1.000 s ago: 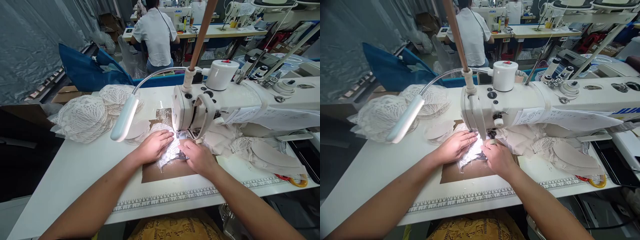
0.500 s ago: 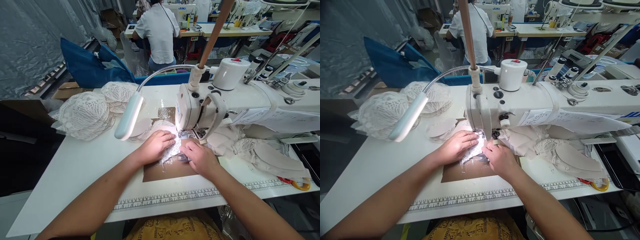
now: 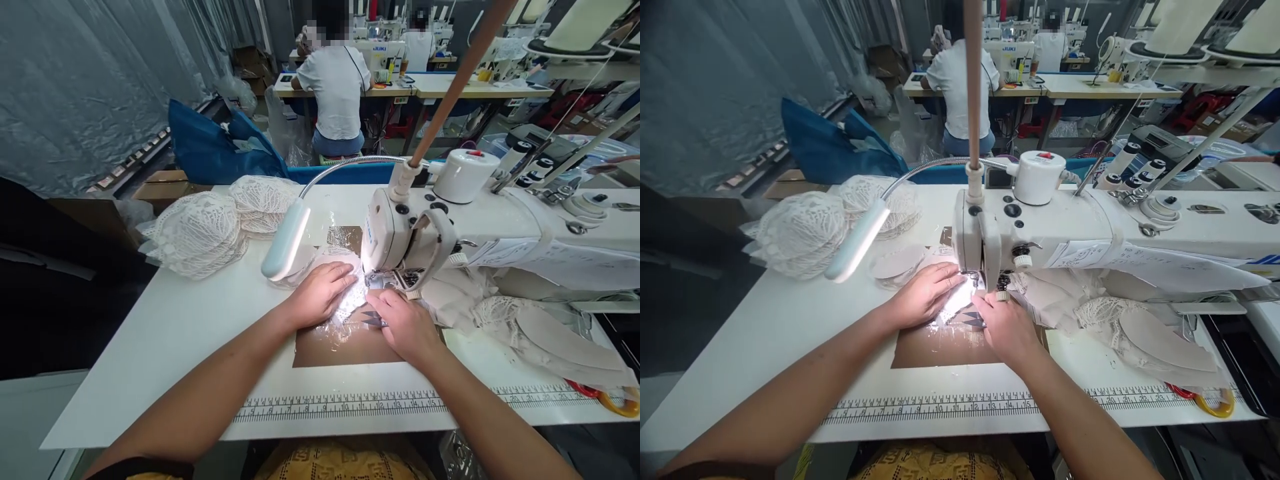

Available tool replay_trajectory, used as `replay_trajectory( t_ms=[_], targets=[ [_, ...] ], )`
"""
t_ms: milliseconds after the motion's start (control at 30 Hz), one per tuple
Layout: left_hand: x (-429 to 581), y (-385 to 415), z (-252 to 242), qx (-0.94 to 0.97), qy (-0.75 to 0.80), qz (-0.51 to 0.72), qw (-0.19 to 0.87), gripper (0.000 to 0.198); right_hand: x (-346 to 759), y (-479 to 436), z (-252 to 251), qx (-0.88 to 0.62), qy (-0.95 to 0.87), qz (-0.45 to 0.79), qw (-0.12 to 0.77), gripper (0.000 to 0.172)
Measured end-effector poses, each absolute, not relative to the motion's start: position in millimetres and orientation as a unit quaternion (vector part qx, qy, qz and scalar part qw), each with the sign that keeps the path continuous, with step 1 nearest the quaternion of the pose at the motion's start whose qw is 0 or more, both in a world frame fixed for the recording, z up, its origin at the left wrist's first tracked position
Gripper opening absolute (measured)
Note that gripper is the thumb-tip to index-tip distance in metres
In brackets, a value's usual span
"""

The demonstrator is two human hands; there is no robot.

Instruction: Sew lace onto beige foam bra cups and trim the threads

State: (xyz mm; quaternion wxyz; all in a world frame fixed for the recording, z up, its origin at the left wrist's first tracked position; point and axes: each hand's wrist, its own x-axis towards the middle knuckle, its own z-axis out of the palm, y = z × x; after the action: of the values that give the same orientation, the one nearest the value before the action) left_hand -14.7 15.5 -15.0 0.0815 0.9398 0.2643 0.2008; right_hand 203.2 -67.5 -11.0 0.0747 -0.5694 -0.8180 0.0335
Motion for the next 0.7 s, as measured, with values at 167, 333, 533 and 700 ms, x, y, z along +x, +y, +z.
replay_trajectory(
  t_ms=[167,333,533,700],
  targets=[
    [-16,11,-8,0.928,0.316,0.185,0.065,0.036,206,-69,-6,-0.572,-0.806,0.081,0.127,0.060],
    [-20,-24,14,0.930,0.325,0.121,0.126,0.033,212,-69,-8,-0.535,-0.788,0.186,0.242,0.048],
    [-24,-83,28,0.925,0.269,0.127,0.237,0.039,211,-71,-9,-0.503,-0.779,0.251,0.277,0.035],
    [-43,-94,27,0.858,0.323,0.244,0.316,0.035,210,-74,-9,-0.492,-0.780,0.279,0.268,0.039]
  ],
)
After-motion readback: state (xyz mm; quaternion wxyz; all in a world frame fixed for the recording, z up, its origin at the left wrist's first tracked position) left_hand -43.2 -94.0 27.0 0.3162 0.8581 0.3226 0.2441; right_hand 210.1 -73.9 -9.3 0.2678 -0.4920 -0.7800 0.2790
